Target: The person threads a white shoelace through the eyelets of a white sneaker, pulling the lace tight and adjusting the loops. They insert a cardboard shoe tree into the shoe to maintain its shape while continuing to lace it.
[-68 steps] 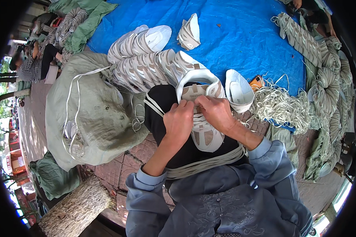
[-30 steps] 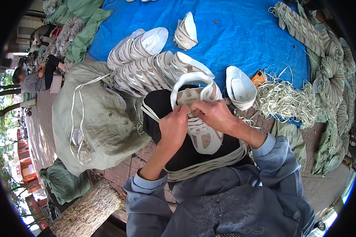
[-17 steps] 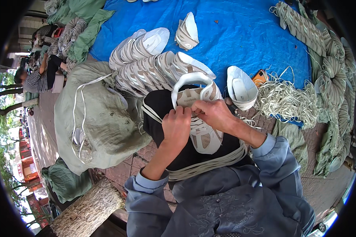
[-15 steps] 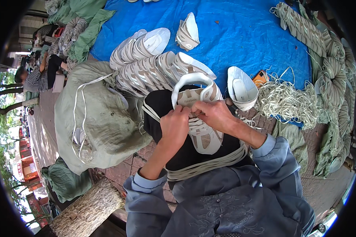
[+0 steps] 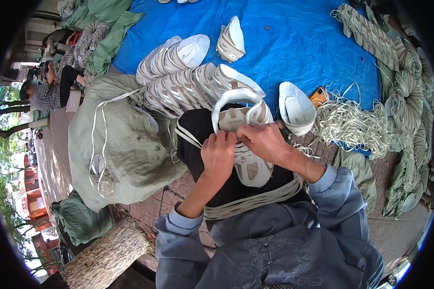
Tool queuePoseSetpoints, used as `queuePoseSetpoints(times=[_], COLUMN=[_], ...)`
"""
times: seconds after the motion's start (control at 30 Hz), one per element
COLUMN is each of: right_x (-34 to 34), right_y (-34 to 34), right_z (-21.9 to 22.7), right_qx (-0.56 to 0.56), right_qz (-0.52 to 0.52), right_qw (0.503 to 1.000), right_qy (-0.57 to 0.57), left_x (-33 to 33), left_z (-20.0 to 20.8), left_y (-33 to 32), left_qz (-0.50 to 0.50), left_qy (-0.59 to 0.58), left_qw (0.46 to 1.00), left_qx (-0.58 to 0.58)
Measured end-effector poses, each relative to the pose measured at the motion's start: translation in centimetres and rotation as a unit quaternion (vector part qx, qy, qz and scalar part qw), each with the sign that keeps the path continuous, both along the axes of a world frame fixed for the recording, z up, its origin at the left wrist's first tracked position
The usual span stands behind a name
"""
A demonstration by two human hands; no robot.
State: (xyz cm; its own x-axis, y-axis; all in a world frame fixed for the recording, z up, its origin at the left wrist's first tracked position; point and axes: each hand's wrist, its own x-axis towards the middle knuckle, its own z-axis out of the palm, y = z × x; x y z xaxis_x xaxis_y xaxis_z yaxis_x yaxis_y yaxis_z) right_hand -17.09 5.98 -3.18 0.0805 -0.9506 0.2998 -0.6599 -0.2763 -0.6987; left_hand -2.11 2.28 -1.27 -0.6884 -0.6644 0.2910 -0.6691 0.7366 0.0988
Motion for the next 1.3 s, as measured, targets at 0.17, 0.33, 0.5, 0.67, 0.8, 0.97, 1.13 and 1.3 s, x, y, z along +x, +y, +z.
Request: queuePoseSetpoints(times=[0.17, 0.33, 0.5, 0.67, 0.8, 0.97, 1.13, 1.3], right_x=[-0.1, -0.3, -0.3, -2.3, -2.9, -1.4, -0.1, 0.5], right_y=[0.3, 0.4, 0.1, 0.0, -0.9, -1.6, -2.0, -2.8], right_z=[0.0, -0.1, 0.9, 2.3, 2.1, 1.9, 2.1, 1.9], right_qx=[0.026, 0.046, 0.11, 0.298, 0.051, -0.077, -0.065, -0.08], right_qz=[0.005, 0.008, 0.008, 0.007, -0.028, 0.027, 0.074, 0.129], right_qw=[0.999, 0.994, 0.978, 0.925, 0.998, 0.987, 0.952, 0.928], right_qy=[-0.022, -0.097, -0.18, -0.237, -0.004, 0.142, 0.288, 0.339], left_x=[-0.5, -1.0, -1.6, -1.2, -1.0, -0.7, -0.3, 0.0], left_z=[-0.2, -0.9, -1.5, -1.3, -1.3, -1.4, -1.7, -1.8], left_y=[0.1, 0.2, 1.3, 1.8, 1.9, 2.2, 2.7, 3.0], left_qz=[0.035, 0.005, 0.022, 0.038, 0.051, 0.057, 0.051, 0.041], left_qy=[0.057, 0.08, 0.161, 0.218, 0.232, 0.233, 0.207, 0.197], left_qw=[0.994, 0.995, 0.985, 0.969, 0.963, 0.96, 0.965, 0.965], left_qx=[0.085, 0.059, 0.063, 0.108, 0.124, 0.146, 0.153, 0.171])
